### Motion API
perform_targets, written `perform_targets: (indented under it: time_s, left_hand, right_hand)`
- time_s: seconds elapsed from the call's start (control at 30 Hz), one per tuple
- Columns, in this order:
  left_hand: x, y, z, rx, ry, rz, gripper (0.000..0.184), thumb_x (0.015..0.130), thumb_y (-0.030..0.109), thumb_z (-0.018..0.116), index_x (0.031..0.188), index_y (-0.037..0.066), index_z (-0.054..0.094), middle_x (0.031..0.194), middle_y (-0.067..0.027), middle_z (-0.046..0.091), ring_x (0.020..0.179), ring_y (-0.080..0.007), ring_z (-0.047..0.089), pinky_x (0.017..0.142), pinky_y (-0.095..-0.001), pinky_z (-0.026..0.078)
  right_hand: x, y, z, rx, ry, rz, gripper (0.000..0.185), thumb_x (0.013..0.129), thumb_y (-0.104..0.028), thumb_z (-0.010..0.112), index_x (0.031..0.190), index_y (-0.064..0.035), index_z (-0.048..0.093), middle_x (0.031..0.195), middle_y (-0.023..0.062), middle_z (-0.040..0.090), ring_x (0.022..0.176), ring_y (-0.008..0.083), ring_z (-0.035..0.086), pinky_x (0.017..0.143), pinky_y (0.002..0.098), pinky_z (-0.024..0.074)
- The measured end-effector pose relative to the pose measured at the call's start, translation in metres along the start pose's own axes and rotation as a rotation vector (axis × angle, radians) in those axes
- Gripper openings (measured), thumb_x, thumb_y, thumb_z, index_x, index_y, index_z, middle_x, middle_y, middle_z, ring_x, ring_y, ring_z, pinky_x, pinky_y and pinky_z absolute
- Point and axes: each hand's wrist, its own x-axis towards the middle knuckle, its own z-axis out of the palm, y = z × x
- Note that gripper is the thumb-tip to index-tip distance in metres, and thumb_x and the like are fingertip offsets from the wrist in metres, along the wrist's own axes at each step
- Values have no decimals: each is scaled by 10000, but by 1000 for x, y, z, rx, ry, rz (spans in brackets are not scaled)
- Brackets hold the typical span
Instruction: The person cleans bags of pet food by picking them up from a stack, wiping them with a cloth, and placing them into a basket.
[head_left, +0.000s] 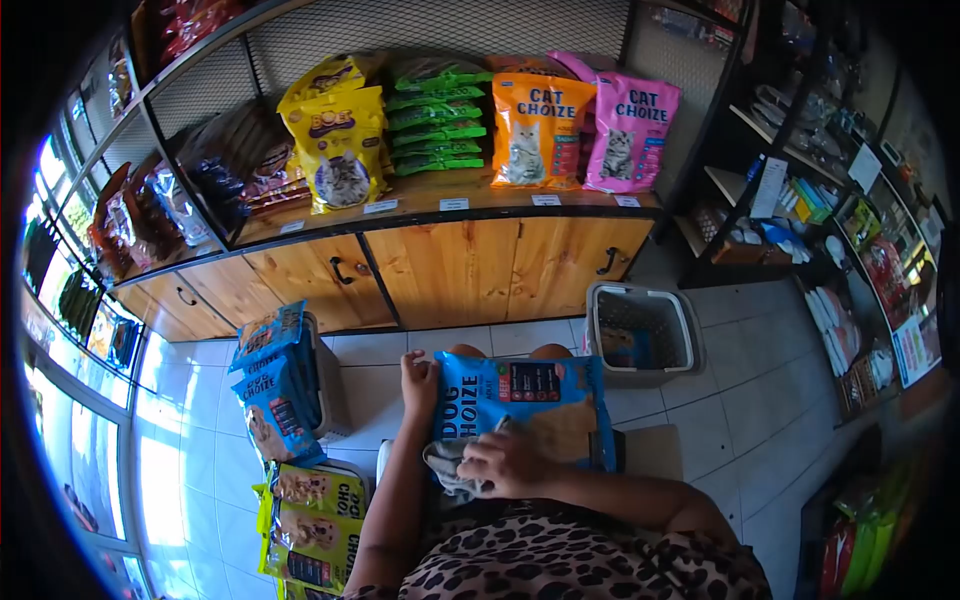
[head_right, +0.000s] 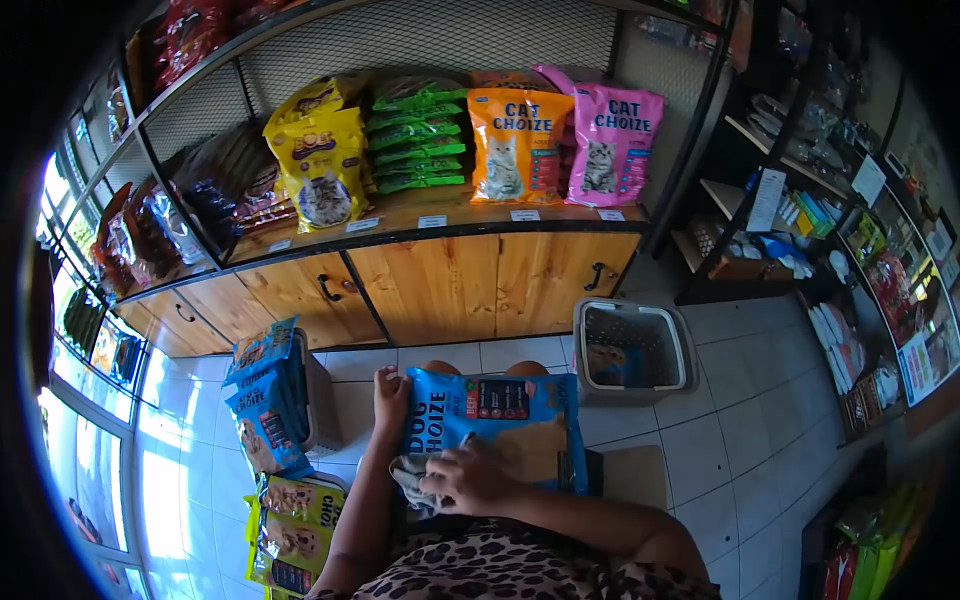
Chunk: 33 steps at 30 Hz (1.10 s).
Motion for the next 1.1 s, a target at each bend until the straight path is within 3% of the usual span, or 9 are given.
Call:
perform_targets:
  time_s: [0.17,0.27,0.4,0.47,0.53,0.7,0.8,0.97,1.1]
  left_hand:
    - [-17,24,5,237,83,9,423,883,143,631,1246,76,426,979,-131,620,780,-246,614,723,-331,501]
    - [-43,63,10,795,111,448,466,870,170,643,1275,71,435,1103,-151,568,916,-274,601,800,-393,500]
    - [-73,108,37,591,-381,513,471,890,243,599,1313,76,474,1363,-166,434,1238,-336,472,993,-541,394]
    - [-95,95,64,768,-414,514,485,908,298,545,1348,98,492,1474,-147,376,1398,-354,299,1087,-615,232]
    - [-97,89,68,855,-420,540,486,915,298,530,1359,107,488,1493,-143,350,1408,-356,276,1098,-606,212]
    - [-104,81,74,1113,-398,604,496,930,299,490,1398,134,471,1545,-130,281,1438,-360,213,1128,-583,153]
    - [-103,82,76,1095,-329,651,515,920,303,504,1407,139,458,1531,-129,314,1434,-360,222,1127,-589,159]
    - [-103,91,70,1062,-357,641,514,926,302,491,1413,142,452,1529,-138,313,1435,-358,219,1128,-588,154]
    - [-102,87,74,1090,-349,651,518,928,311,491,1416,144,448,1529,-140,313,1435,-355,221,1130,-584,156]
  right_hand:
    - [-75,93,-54,-137,269,877,231,701,-50,738,906,-98,644,819,68,628,700,224,608,604,340,484]
    - [-141,139,-73,-256,324,1178,221,793,-82,656,1011,-54,632,911,85,676,741,259,633,661,357,500]
    - [-121,105,-94,203,733,1049,203,777,-116,668,951,-49,587,1007,110,627,750,228,609,678,331,491]
    - [-80,88,-73,-139,554,581,230,712,-117,707,902,-94,580,1006,70,598,753,212,597,683,306,477]
    - [-40,58,-58,-332,262,446,253,670,-140,728,877,-118,583,918,38,597,741,210,584,672,311,463]
    - [-61,138,-52,-221,238,896,261,669,-184,757,871,-96,617,915,44,638,755,238,578,673,354,468]
    - [-74,166,-48,-165,369,878,231,671,-154,747,849,-90,615,803,55,629,674,236,566,637,353,460]
    - [-94,39,-57,-21,336,542,186,650,-135,714,803,-89,618,706,55,572,578,203,508,549,330,416]
    - [-138,-1,-82,340,81,601,203,652,-154,712,827,-79,638,738,55,573,592,216,509,580,338,416]
